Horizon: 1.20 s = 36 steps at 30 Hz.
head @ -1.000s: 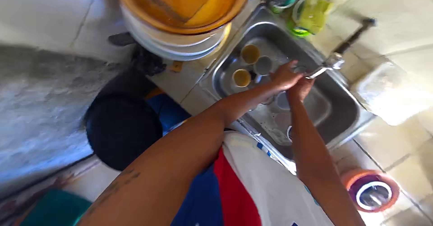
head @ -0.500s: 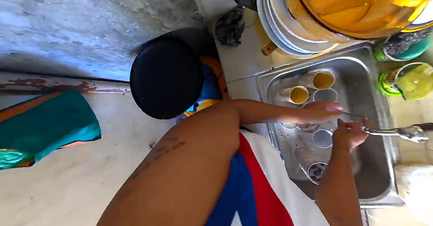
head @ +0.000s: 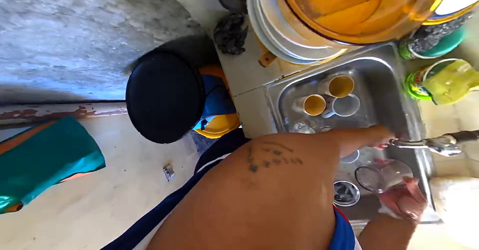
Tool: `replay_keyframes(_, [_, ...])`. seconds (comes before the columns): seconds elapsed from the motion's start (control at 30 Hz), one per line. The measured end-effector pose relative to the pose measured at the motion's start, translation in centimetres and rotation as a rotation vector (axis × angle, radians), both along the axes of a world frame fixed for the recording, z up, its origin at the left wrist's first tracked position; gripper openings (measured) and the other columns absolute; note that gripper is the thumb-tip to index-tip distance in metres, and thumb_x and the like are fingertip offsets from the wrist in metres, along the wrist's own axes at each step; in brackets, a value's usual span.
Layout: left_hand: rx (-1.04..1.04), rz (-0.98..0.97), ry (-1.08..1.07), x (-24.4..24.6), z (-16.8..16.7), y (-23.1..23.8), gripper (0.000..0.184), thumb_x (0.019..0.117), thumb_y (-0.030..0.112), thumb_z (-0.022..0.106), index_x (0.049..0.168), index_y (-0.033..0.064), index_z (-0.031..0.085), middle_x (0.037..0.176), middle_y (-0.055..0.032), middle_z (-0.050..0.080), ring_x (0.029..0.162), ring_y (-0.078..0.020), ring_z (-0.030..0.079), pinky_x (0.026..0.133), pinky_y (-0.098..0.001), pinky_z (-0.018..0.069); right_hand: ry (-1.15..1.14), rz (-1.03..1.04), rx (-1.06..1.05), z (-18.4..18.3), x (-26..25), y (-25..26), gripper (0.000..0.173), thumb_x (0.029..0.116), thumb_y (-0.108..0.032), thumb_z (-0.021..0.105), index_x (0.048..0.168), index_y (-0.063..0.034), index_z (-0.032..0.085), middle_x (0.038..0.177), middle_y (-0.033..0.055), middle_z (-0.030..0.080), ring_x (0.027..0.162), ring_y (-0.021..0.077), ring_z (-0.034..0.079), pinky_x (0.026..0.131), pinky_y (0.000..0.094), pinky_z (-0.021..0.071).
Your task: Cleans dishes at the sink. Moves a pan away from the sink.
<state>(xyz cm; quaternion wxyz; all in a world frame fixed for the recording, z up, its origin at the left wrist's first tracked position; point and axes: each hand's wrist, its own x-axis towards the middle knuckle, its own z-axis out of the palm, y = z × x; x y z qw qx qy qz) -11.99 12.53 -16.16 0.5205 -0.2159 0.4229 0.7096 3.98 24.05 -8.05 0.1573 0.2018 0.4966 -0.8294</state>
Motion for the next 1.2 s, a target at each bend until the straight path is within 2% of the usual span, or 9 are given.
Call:
replay_keyframes(0.17, [0.000, -0.169, 0.519, 2.4, 2.2, -1.6, 0.038, 0.1071, 0.001, 0.045, 0.143, -0.0089, 0.048, 0.130, -0.0275, 0.063, 0.115, -0.0283, 0.064, 0.099, -0.0360, 0.0509, -0.071, -0.152, -0.192, -0.8, -1.6, -5.5, 0.049, 0.1042, -0.057, 0.044, 0.122, -0.0135, 0.060, 0.101, 0.0085, 0.074, 0.082, 0.0186, 0.074, 0.066, 0.0308, 0.0628])
replay_keyframes(0.27, [-0.208, -0.504, 0.889, 0.7, 2.9, -2.8, 0.036, 0.1012, 0.004, 0.058, 0.136, -0.0077, 0.060, 0.139, -0.0282, 0.059, 0.136, -0.0389, 0.052, 0.115, -0.0491, 0.0378, 0.022, -0.298, -0.399, -1.4, -2.8, -7.3, 0.074, 0.1024, -0.068, 0.022, 0.129, -0.0071, 0.054, 0.104, 0.0106, 0.072, 0.090, 0.0227, 0.073, 0.072, 0.0363, 0.0634])
replay_keyframes(0.37, [-0.350, -0.577, 0.894, 0.4, 3.2, -4.4, 0.028, 0.1029, 0.015, 0.058, 0.119, -0.0043, 0.071, 0.124, -0.0238, 0.068, 0.123, -0.0362, 0.061, 0.104, -0.0533, 0.0461, 0.104, -0.318, -0.385, -2.0, -2.9, -7.9, 0.063, 0.0998, -0.057, 0.042, 0.127, -0.0025, 0.058, 0.110, 0.0114, 0.072, 0.097, 0.0213, 0.071, 0.085, 0.0359, 0.0602])
replay_keyframes(0.5, [-0.374, -0.235, 0.531, 2.4, 8.5, -10.7, 0.030, 0.1045, 0.013, 0.055, 0.122, -0.0096, 0.063, 0.121, -0.0283, 0.064, 0.117, -0.0394, 0.061, 0.099, -0.0572, 0.0474, -0.128, -0.394, -0.398, -2.8, -2.6, -6.8, 0.084, 0.1020, -0.069, 0.005, 0.131, -0.0019, 0.046, 0.114, 0.0123, 0.068, 0.100, 0.0214, 0.071, 0.085, 0.0316, 0.0609])
replay_keyframes(0.63, [-0.310, -0.044, 0.606, 6.6, 11.6, -16.4, 0.055, 0.0866, -0.005, 0.072, 0.139, 0.0004, 0.056, 0.128, -0.0277, 0.062, 0.109, -0.0383, 0.066, 0.086, -0.0528, 0.0575, -0.217, -0.207, -0.344, -4.0, -4.4, -5.5, 0.084, 0.1018, -0.069, 0.002, 0.136, -0.0024, 0.041, 0.118, 0.0133, 0.066, 0.102, 0.0193, 0.070, 0.084, 0.0297, 0.0605])
replay_keyframes(0.7, [-0.220, 0.056, 0.551, 9.7, 13.9, -21.8, 0.046, 0.0947, -0.003, 0.065, 0.140, -0.0035, 0.054, 0.133, -0.0274, 0.058, 0.109, -0.0350, 0.064, 0.086, -0.0480, 0.0563, -0.213, -0.054, -0.252, -3.8, -6.4, -5.4, 0.081, 0.1035, -0.064, 0.000, 0.129, -0.0026, 0.048, 0.109, 0.0122, 0.069, 0.092, 0.0186, 0.071, 0.076, 0.0297, 0.0617])
replay_keyframes(1.0, [-0.746, 1.277, -0.294, 30.8, 17.1, -48.3, 0.078, 0.1060, 0.065, 0.020, 0.158, 0.0067, 0.024, 0.145, -0.0263, 0.046, 0.116, -0.0354, 0.059, 0.091, -0.0475, 0.0532, -0.222, 0.195, 0.007, -5.0, -11.4, -8.8, 0.055, 0.1093, -0.054, 0.015, 0.127, -0.0130, 0.048, 0.105, 0.0039, 0.071, 0.093, 0.0161, 0.072, 0.079, 0.0366, 0.0633])
replay_keyframes(1.1, [-0.948, 1.620, -0.328, 33.8, 14.7, -54.8, 0.089, 0.1020, 0.071, 0.031, 0.163, 0.0123, 0.004, 0.161, -0.0271, 0.025, 0.133, -0.0432, 0.048, 0.094, -0.0569, 0.0539, -0.192, 0.165, 0.068, -6.1, -11.9, -10.1, 0.055, 0.1095, -0.055, 0.017, 0.128, -0.0125, 0.048, 0.103, 0.0054, 0.069, 0.092, 0.0179, 0.071, 0.078, 0.0398, 0.0619])
replay_keyframes(1.2, [-1.010, 1.628, -0.290, 35.0, 12.1, -59.0, 0.082, 0.1007, 0.044, 0.063, 0.158, 0.0072, 0.019, 0.151, -0.0260, 0.041, 0.122, -0.0365, 0.057, 0.089, -0.0477, 0.0576, -0.158, 0.061, 0.201, -6.0, -11.1, -11.0, 0.053, 0.1081, -0.054, 0.019, 0.136, -0.0160, 0.043, 0.113, 0.0020, 0.062, 0.099, 0.0116, 0.064, 0.082, 0.0380, 0.0581])
